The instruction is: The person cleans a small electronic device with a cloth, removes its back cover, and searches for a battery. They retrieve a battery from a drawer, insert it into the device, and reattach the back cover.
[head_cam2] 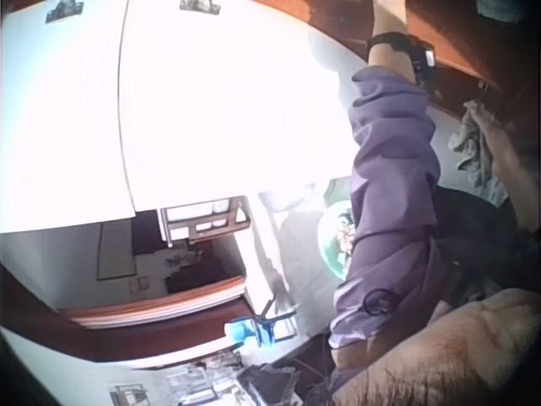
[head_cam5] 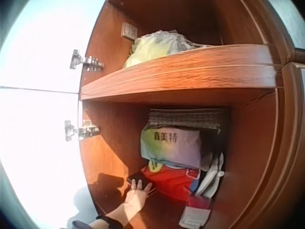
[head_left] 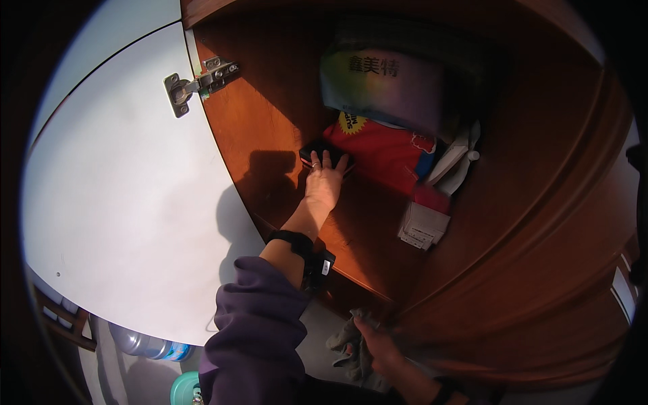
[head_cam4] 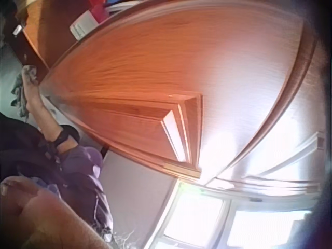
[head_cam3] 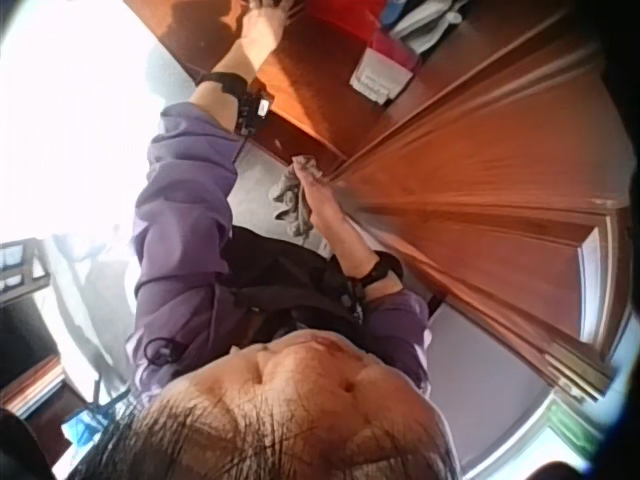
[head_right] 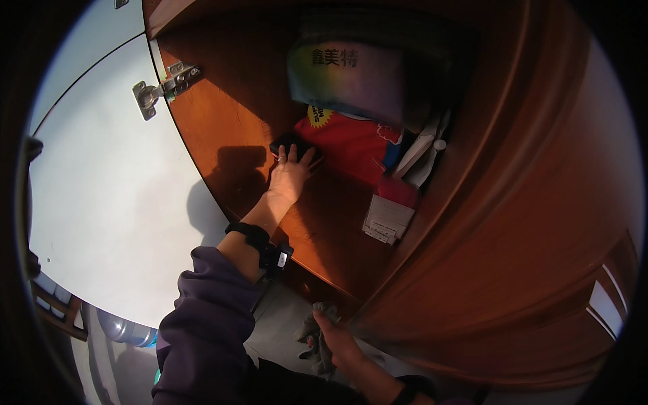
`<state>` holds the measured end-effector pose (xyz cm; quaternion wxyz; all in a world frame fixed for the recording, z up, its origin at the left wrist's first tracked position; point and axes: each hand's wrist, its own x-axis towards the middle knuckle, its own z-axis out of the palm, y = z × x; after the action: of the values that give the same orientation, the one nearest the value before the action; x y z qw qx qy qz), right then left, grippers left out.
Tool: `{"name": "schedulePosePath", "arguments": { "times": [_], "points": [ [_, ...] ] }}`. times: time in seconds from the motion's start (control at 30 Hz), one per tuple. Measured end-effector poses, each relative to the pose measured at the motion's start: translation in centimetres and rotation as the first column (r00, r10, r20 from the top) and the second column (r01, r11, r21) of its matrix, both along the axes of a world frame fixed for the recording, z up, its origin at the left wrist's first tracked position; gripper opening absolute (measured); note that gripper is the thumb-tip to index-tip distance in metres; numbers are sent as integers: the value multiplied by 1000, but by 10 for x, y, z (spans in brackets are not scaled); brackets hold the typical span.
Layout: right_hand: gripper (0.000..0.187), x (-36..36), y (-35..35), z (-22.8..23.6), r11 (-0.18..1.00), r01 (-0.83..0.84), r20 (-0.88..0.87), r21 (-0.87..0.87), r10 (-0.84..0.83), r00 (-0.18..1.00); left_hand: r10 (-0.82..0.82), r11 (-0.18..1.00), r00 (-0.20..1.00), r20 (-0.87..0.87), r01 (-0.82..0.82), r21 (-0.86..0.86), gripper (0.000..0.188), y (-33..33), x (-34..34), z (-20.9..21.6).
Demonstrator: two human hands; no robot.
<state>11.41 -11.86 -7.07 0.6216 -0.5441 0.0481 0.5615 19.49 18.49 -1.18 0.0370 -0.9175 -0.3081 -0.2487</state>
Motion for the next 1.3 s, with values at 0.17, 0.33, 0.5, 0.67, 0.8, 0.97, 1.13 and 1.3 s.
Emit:
{"name": "schedulePosePath", "arguments": {
  "times": [0.17,0.33,0.5,0.67,0.8,0.97,1.13,1.3],
  "points": [
    [29,-8,5,2,994,-111,83,6,110,990,-133,881,748,650,390,-269,42,-25,-70,34],
    [29,-10,0,25,900,-87,123,427,38,992,213,173,454,865,854,-491,38,-114,-180,48],
    [29,-14,-9,45,721,-196,331,665,-50,942,286,36,566,773,800,-599,40,-203,-251,19],
    [34,-31,-21,40,729,-378,530,571,25,848,271,62,625,732,748,-661,47,-230,-293,0],
    [36,-39,-27,28,799,-294,454,525,29,891,226,110,662,714,711,-695,63,-236,-288,-17],
    [32,-38,-24,13,837,-201,453,508,-61,890,292,103,615,732,741,-663,71,-230,-267,-38],
    [31,-37,-17,0,856,-148,441,495,-101,892,314,119,592,742,751,-650,76,-219,-263,-49],
    [31,-32,-13,-5,821,-273,481,502,-2,877,331,113,593,734,747,-655,79,-215,-262,-50]
  ]
}}
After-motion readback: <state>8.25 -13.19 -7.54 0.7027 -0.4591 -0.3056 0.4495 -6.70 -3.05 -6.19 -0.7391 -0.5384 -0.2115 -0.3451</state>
